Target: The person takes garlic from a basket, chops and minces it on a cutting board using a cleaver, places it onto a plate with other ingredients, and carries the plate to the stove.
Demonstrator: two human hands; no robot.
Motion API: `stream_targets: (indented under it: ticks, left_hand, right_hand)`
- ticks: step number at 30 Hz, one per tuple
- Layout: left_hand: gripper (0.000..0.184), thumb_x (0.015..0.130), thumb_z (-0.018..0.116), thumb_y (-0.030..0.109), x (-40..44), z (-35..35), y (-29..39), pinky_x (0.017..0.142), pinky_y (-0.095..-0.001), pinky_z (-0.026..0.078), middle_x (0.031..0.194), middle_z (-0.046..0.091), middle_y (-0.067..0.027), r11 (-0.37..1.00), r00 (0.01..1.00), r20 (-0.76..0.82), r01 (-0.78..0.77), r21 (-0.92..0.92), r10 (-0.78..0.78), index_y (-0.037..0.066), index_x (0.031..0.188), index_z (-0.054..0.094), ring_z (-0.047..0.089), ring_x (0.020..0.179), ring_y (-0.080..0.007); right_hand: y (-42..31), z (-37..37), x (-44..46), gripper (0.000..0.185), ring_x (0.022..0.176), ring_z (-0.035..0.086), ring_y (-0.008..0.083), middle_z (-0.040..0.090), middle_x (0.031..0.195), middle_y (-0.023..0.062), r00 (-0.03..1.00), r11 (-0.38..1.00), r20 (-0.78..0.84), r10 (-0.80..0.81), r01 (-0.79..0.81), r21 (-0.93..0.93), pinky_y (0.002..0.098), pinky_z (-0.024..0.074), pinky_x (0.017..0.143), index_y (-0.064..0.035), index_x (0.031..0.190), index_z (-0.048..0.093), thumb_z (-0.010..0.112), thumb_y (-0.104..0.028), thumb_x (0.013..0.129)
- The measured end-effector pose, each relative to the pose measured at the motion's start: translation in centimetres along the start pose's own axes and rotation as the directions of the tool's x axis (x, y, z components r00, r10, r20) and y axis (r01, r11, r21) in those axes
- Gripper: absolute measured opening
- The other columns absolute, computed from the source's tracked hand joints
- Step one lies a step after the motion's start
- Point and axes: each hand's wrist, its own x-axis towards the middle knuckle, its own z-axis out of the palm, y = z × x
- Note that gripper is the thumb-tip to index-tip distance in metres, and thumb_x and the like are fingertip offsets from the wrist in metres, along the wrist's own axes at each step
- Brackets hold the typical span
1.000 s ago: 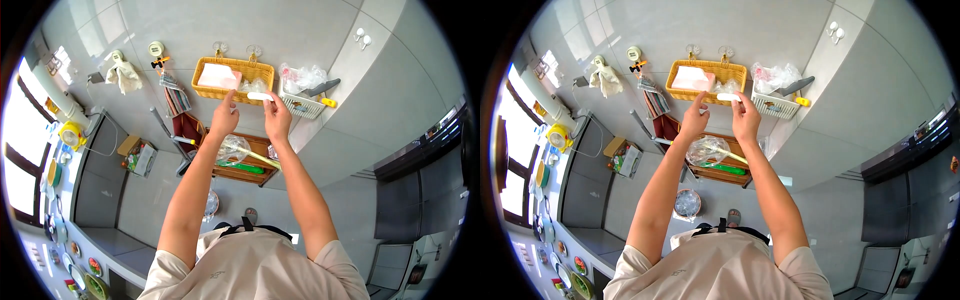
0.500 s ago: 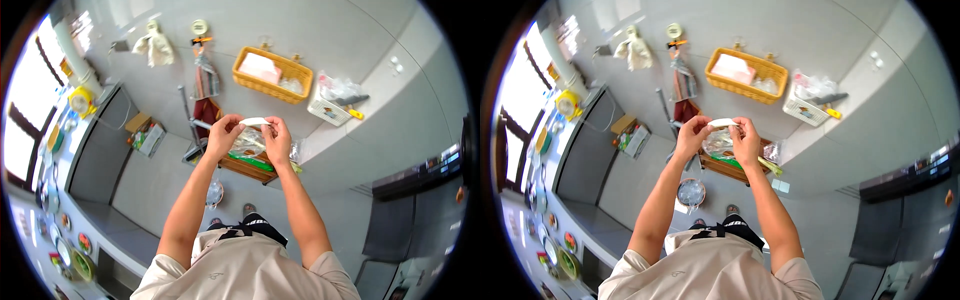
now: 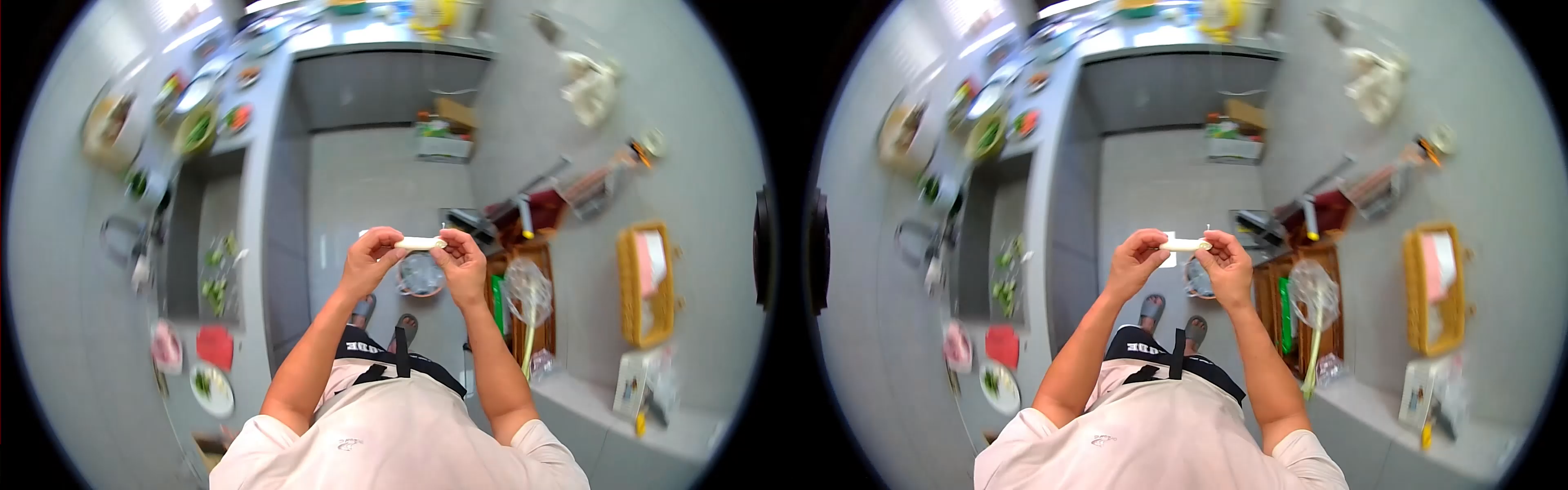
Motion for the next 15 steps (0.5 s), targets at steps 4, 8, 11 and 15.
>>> stream_targets:
  ticks: [4,8,11,15]
  left_hand:
    - [0.027,0.097,0.075,0.000,-10.4,-5.9,0.5,0.093,-0.0257,0.057,0.118,0.068,-0.0032,0.994,0.946,-0.315,0.095,0.056,-0.072,0.002,0.123,0.069,0.067,0.107,-0.0121]
    - [0.028,0.097,0.074,0.002,-20.7,-9.7,1.7,0.093,-0.0259,0.057,0.118,0.068,-0.0037,0.993,0.834,-0.551,0.072,0.091,-0.010,0.000,0.125,0.069,0.068,0.105,-0.0118]
    - [0.028,0.097,0.074,0.001,-28.8,-12.1,2.1,0.093,-0.0266,0.058,0.117,0.068,-0.0053,0.987,0.723,-0.690,0.081,0.139,0.038,0.000,0.125,0.070,0.068,0.106,-0.0128]
    - [0.029,0.095,0.074,0.001,-38.4,-14.8,2.0,0.088,-0.0306,0.062,0.113,0.071,-0.0100,0.966,0.554,-0.824,0.129,0.224,0.117,-0.001,0.124,0.070,0.073,0.099,-0.0166]
  right_hand:
    - [3.6,6.6,-2.9,0.031,0.093,0.067,0.0094,0.072,0.104,0.0036,0.945,0.985,0.275,0.175,-0.169,-0.045,0.0235,0.0553,0.081,-0.0008,0.121,0.068,0.078,0.004,0.092]
    - [5.9,14.1,-8.2,0.025,0.084,0.061,0.0066,0.069,0.098,-0.0010,0.829,0.960,0.485,0.278,-0.256,-0.113,0.0214,0.0491,0.071,-0.0027,0.116,0.069,0.079,-0.001,0.093]
    - [7.5,19.1,-12.7,0.023,0.081,0.059,0.0054,0.067,0.095,-0.0028,0.727,0.957,0.623,0.289,-0.213,-0.196,0.0208,0.0463,0.069,-0.0036,0.115,0.070,0.080,-0.003,0.094]
    - [9.7,25.6,-19.3,0.025,0.080,0.061,0.0057,0.070,0.091,-0.0015,0.594,0.930,0.736,0.325,-0.058,-0.363,0.0224,0.0509,0.072,-0.0043,0.116,0.073,0.082,-0.009,0.093]
